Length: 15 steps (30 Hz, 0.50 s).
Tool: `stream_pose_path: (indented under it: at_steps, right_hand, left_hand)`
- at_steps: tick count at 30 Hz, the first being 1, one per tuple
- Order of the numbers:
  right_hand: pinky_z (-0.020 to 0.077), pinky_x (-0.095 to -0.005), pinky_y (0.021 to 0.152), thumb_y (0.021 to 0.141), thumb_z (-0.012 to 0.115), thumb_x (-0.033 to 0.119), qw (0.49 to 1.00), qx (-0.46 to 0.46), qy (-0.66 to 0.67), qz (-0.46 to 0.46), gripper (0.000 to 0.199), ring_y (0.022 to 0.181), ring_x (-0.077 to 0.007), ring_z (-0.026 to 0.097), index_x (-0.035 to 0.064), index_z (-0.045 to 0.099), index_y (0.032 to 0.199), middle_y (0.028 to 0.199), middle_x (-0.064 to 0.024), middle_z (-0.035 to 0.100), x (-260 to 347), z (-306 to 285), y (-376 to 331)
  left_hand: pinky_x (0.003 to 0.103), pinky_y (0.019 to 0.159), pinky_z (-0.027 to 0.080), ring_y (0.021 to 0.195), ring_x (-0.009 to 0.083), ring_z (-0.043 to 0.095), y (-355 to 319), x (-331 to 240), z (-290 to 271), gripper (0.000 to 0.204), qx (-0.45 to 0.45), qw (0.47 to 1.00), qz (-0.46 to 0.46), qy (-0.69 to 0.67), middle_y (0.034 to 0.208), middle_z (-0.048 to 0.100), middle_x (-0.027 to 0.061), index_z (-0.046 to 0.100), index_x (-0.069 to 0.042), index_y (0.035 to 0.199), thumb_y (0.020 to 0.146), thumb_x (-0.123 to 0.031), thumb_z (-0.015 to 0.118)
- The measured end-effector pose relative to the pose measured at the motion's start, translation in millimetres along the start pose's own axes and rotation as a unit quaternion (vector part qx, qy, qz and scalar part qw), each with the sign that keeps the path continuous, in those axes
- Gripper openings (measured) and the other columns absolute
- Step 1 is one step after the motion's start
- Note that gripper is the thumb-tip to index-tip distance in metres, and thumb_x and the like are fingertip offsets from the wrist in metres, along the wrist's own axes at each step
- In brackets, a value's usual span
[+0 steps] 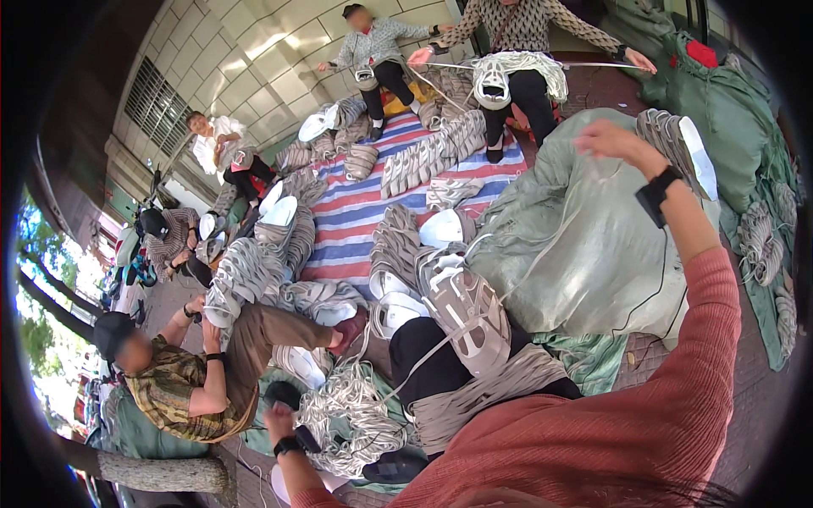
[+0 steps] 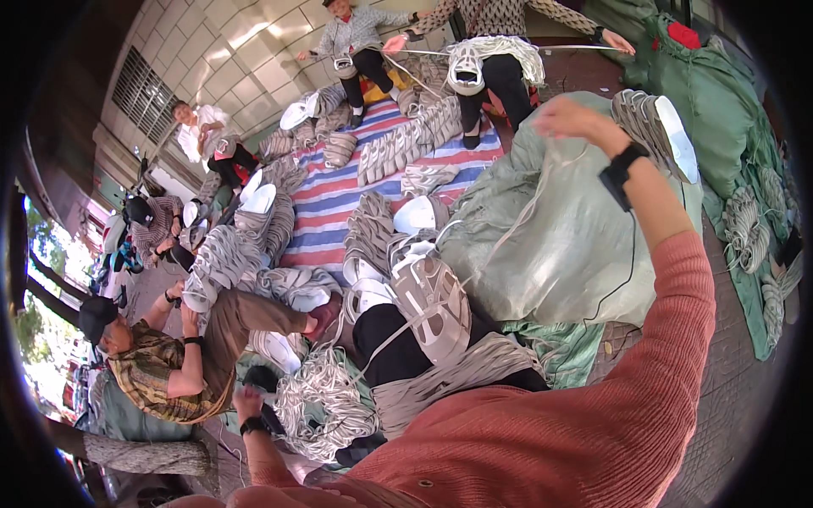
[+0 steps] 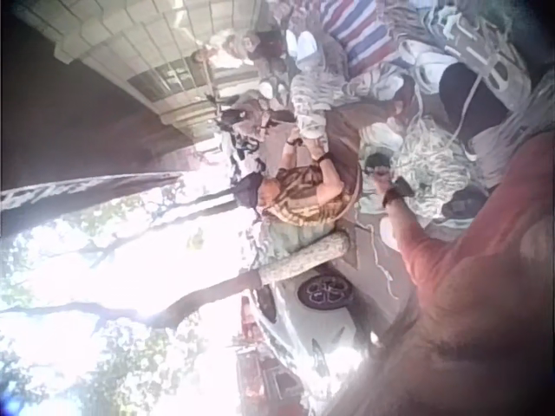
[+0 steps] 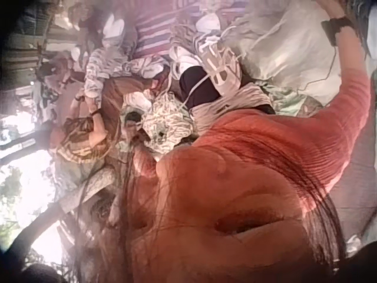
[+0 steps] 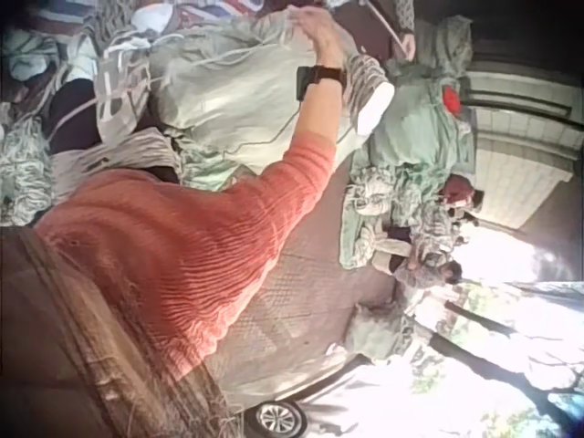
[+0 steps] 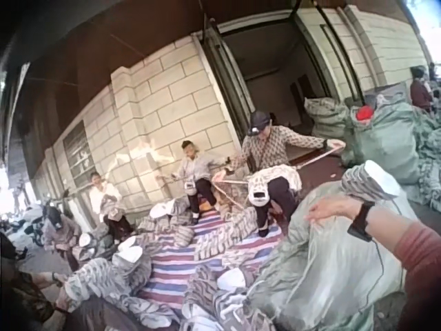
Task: The person sits on a mat and laces a white sneaker held on their lap. They repeatedly thread the laces through the eyelets, pull them tight, and adjust the fit. Other workers are visible in the background performing similar tasks.
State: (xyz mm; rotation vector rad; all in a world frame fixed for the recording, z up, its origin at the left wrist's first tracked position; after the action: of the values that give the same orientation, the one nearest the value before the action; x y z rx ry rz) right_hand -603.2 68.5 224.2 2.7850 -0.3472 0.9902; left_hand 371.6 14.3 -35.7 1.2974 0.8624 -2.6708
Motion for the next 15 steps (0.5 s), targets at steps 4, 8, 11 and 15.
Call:
stream_pose_path:
  at_steps: [4, 8, 11, 15]
  right_hand:
    - [0.0511, -0.0270, 0.071, 0.087, 0.065, 0.012, 0.931, 0.268, 0.099, -0.229, 0.015, 0.079, -0.0120, 0.066, 0.0008, 0.065, 0.097, 0.085, -0.0037, 0.067, 157, 113, -23]
    - [0.0523, -0.0316, 0.069, 0.084, 0.062, 0.009, 0.875, 0.355, 0.067, -0.323, 0.015, 0.079, -0.0164, 0.068, 0.0019, 0.063, 0.097, 0.087, -0.0084, 0.069, 258, 209, -82]
    - [0.0501, -0.0398, 0.065, 0.081, 0.060, 0.013, 0.854, 0.207, -0.025, -0.477, 0.022, 0.075, -0.0294, 0.066, 0.0065, 0.060, 0.103, 0.082, -0.0133, 0.065, 311, 226, -112]
    - [0.0471, -0.0424, 0.063, 0.082, 0.061, 0.018, 0.885, 0.073, -0.082, -0.452, 0.022, 0.073, -0.0325, 0.063, 0.0088, 0.054, 0.101, 0.078, -0.0125, 0.063, 320, 230, -99]
  left_hand:
    - [0.023, 0.046, 0.023, 0.052, 0.0075, 0.029, -64, 100, 229, 0.015, 0.258, 0.948, -0.133, 0.129, 0.062, 0.028, -0.0062, 0.052, -0.009, 0.086, 0.096, -0.020, 0.049]
    - [0.024, 0.059, 0.037, 0.066, 0.0092, 0.047, -188, 163, 375, 0.008, 0.422, 0.881, 0.012, 0.212, 0.074, 0.053, -0.0018, 0.059, -0.008, 0.090, 0.093, -0.012, 0.053]
    - [0.027, 0.076, 0.048, 0.090, 0.0135, 0.062, -245, 179, 426, 0.014, 0.419, 0.880, 0.073, 0.211, 0.095, 0.064, 0.0048, 0.058, -0.007, 0.103, 0.096, -0.014, 0.047]
    - [0.023, 0.062, 0.045, 0.075, 0.0086, 0.058, -259, 173, 450, 0.013, 0.425, 0.896, 0.048, 0.119, 0.086, 0.061, 0.0022, 0.056, -0.010, 0.101, 0.097, -0.015, 0.044]
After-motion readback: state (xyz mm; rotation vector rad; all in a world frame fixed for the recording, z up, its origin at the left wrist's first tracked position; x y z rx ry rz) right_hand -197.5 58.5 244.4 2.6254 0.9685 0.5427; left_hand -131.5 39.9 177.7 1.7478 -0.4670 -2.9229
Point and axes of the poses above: each hand's wrist, its own y-axis towards the middle knuckle, its own z-axis out of the palm, x = y × z, the point moved 9 cm from there along y, towards the middle knuckle
